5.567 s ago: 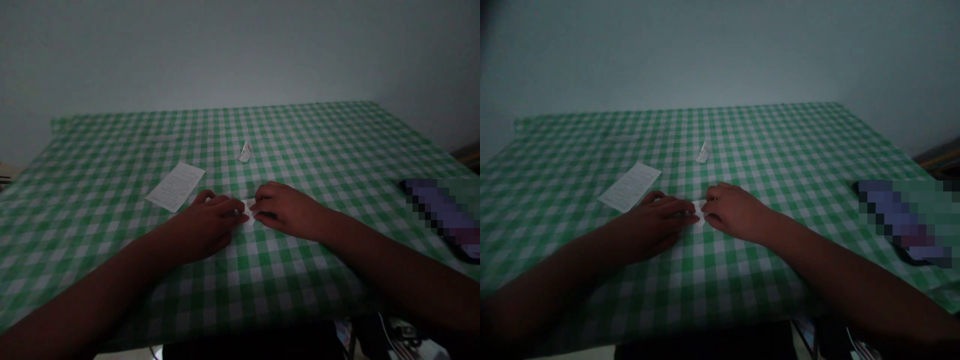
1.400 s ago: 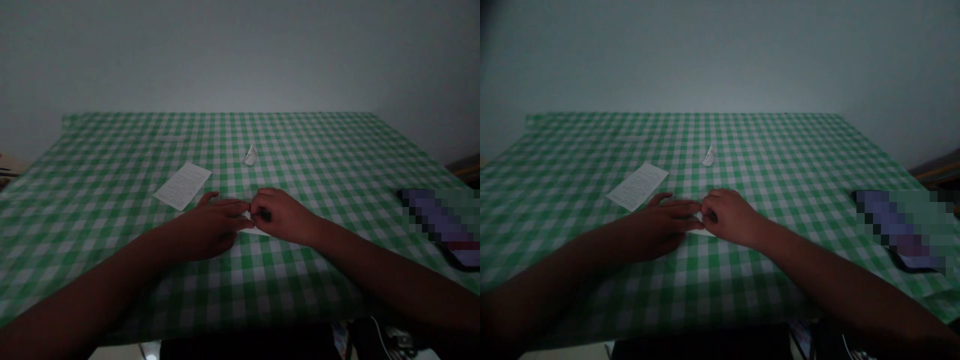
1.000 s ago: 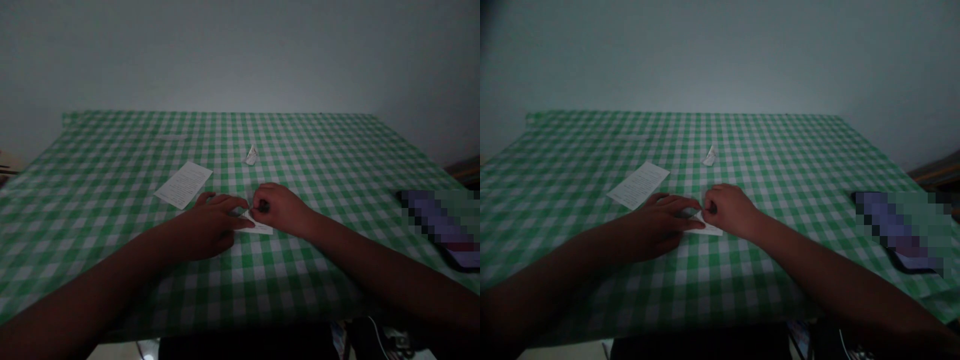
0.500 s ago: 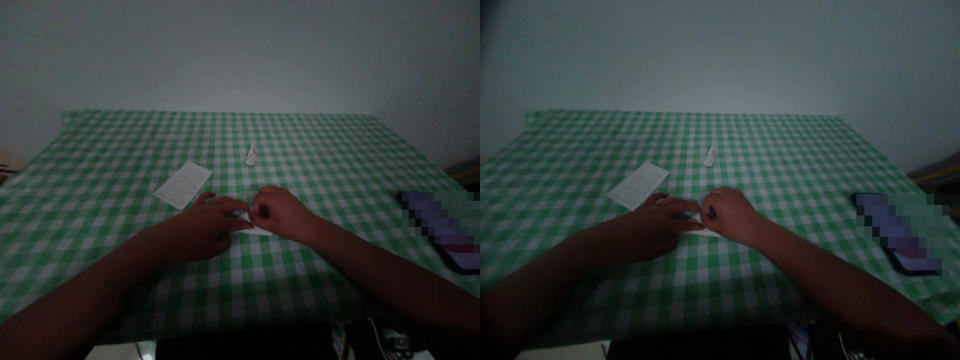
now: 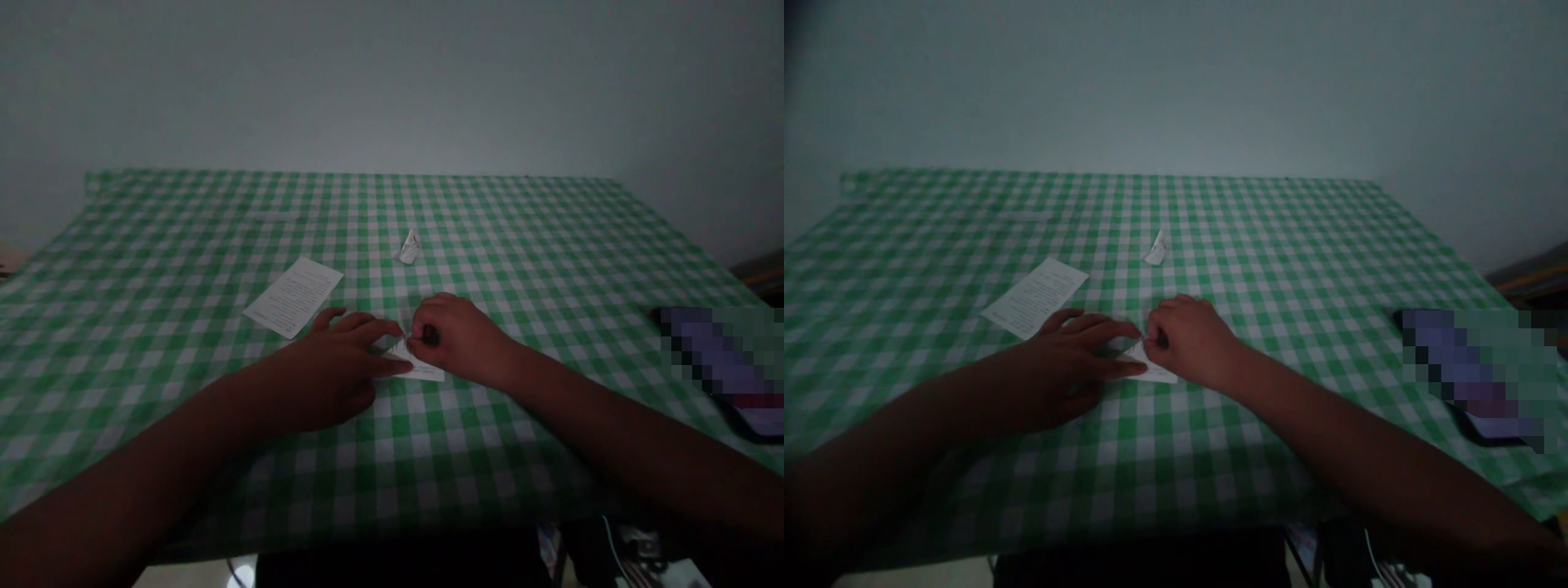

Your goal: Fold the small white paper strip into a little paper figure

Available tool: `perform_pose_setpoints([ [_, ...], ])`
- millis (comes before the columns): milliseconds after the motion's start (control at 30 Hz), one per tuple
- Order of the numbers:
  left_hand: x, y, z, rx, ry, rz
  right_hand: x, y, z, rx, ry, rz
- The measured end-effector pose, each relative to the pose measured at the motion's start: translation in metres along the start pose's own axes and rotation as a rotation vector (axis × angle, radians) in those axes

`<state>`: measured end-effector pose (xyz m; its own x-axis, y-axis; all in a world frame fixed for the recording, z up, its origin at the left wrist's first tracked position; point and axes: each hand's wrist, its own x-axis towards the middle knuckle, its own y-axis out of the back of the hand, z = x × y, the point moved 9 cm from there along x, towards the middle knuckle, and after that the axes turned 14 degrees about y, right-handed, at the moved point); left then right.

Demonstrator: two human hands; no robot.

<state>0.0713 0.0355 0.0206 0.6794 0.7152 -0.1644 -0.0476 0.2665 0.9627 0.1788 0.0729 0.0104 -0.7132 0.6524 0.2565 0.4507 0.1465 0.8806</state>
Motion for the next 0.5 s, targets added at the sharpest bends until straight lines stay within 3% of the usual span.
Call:
perform_pose_setpoints([
  [500,0.0020,0.0035,-0.0063,-0.032,0.010,-0.018,-0.0028,-0.0047,-0.0067,0.051,0.032,-0.055],
])
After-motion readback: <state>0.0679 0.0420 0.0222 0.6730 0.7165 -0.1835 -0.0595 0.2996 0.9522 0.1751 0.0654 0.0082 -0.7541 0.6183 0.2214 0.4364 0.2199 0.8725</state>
